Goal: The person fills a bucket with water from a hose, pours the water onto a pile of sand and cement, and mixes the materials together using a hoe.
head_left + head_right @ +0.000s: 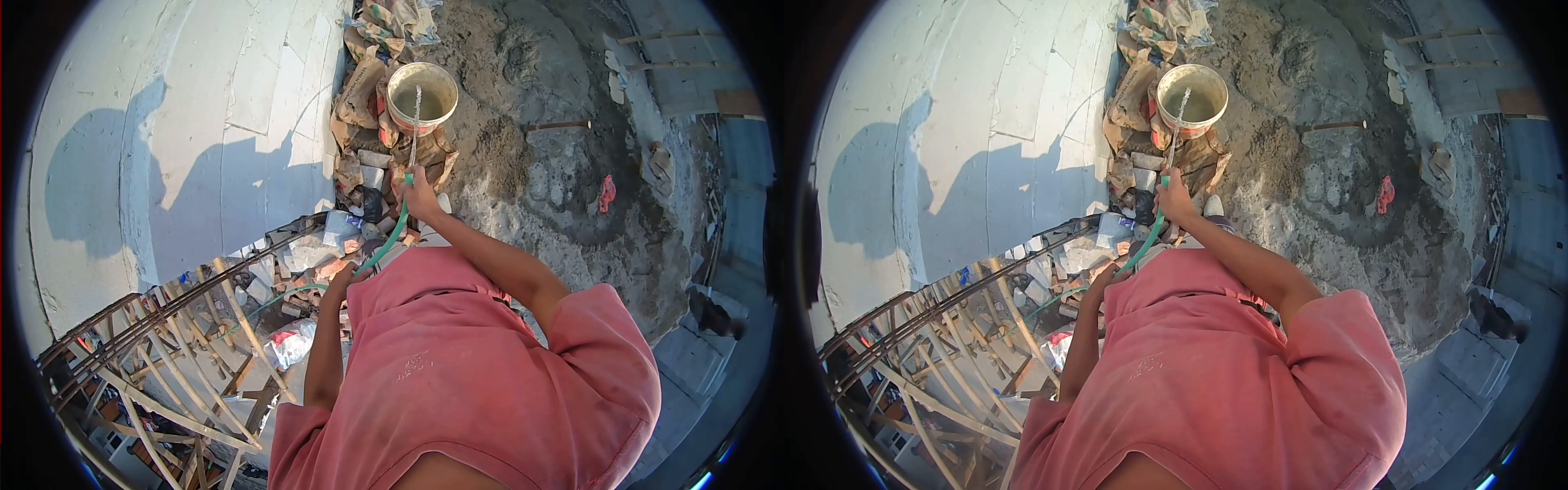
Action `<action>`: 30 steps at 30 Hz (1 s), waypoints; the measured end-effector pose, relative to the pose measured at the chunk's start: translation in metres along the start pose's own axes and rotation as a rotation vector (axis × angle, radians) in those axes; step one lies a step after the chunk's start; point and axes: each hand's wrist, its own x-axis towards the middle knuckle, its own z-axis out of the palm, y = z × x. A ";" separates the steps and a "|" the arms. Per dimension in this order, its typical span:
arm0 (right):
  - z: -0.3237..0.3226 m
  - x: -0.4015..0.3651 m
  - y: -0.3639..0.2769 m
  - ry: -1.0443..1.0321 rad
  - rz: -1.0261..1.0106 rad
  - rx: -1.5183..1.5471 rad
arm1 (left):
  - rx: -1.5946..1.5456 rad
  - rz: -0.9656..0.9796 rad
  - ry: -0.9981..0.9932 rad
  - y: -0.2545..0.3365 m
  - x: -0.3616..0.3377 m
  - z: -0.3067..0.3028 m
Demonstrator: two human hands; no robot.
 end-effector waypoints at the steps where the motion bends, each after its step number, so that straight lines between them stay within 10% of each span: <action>1: 0.000 0.000 0.000 0.000 0.000 0.000 | 0.008 -0.014 -0.006 0.000 0.000 0.000; 30: 0.002 -0.004 -0.011 0.004 0.041 0.012 | 0.067 -0.018 -0.005 -0.008 0.007 0.002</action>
